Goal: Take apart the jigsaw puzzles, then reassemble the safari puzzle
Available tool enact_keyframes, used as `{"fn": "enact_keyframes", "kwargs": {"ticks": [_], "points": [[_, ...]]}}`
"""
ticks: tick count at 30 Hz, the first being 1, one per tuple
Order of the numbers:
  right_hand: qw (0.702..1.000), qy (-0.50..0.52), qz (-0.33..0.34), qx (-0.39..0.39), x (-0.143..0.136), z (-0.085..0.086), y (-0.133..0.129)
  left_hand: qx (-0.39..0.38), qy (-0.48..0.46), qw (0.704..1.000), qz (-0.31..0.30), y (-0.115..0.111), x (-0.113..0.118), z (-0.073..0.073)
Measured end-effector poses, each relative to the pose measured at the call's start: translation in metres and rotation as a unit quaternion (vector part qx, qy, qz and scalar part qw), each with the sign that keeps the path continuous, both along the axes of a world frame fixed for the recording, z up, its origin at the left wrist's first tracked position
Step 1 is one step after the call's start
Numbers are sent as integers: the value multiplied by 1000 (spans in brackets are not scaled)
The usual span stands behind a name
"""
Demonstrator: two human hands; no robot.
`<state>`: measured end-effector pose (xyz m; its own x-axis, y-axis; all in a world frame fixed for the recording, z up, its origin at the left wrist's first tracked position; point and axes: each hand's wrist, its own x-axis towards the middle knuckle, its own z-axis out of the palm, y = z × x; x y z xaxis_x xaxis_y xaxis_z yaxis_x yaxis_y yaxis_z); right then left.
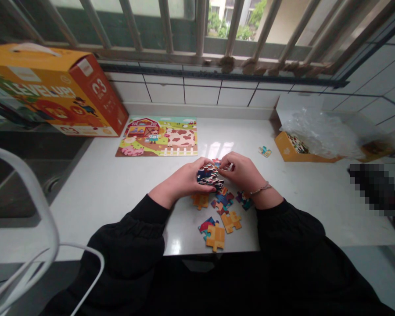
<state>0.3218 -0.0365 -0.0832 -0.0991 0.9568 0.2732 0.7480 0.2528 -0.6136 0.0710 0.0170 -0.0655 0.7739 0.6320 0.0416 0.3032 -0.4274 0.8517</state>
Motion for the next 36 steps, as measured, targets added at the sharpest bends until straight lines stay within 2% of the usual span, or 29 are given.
{"fn": "enact_keyframes", "kwargs": {"ticks": [6, 13, 17, 21, 23, 25, 27, 28, 30, 32, 34, 36], "points": [[999, -22, 1, 37, -1, 7, -2, -7, -11, 1000, -14, 1, -1, 2], [998, 5, 42, 53, -5, 7, -4, -38, -27, 998, -46, 3, -2, -2], [997, 0, 31, 71, -2, 7, -4, -40, -30, 998, -37, 4, -1, -3], [994, 40, 48, 94, 0, 9, -4, -17, -23, 1000, -3, 4, -1, -6], [993, 77, 24, 81, -1, 9, -4, -1, -23, 1000, 6, 4, -1, -7], [989, 132, -56, 45, -2, 5, -3, 7, -29, 1000, 7, 3, -1, -6], [968, 210, -135, -16, -2, -1, -1, 15, -30, 999, -4, 1, -1, -4], [954, 255, -150, -56, -2, -5, 1, 21, -29, 999, -14, 1, -1, -3], [926, 330, -129, -131, -2, -12, 4, 33, -26, 999, -31, 0, -1, -1], [910, 369, -90, -168, -2, -15, 7, 37, -28, 998, -38, 0, 0, -1], [914, 371, -76, -149, -1, -15, 7, 29, -30, 999, -35, 0, 0, -2], [926, 356, -88, -94, 0, -11, 6, 22, -33, 999, -19, 0, 0, -5]]}}
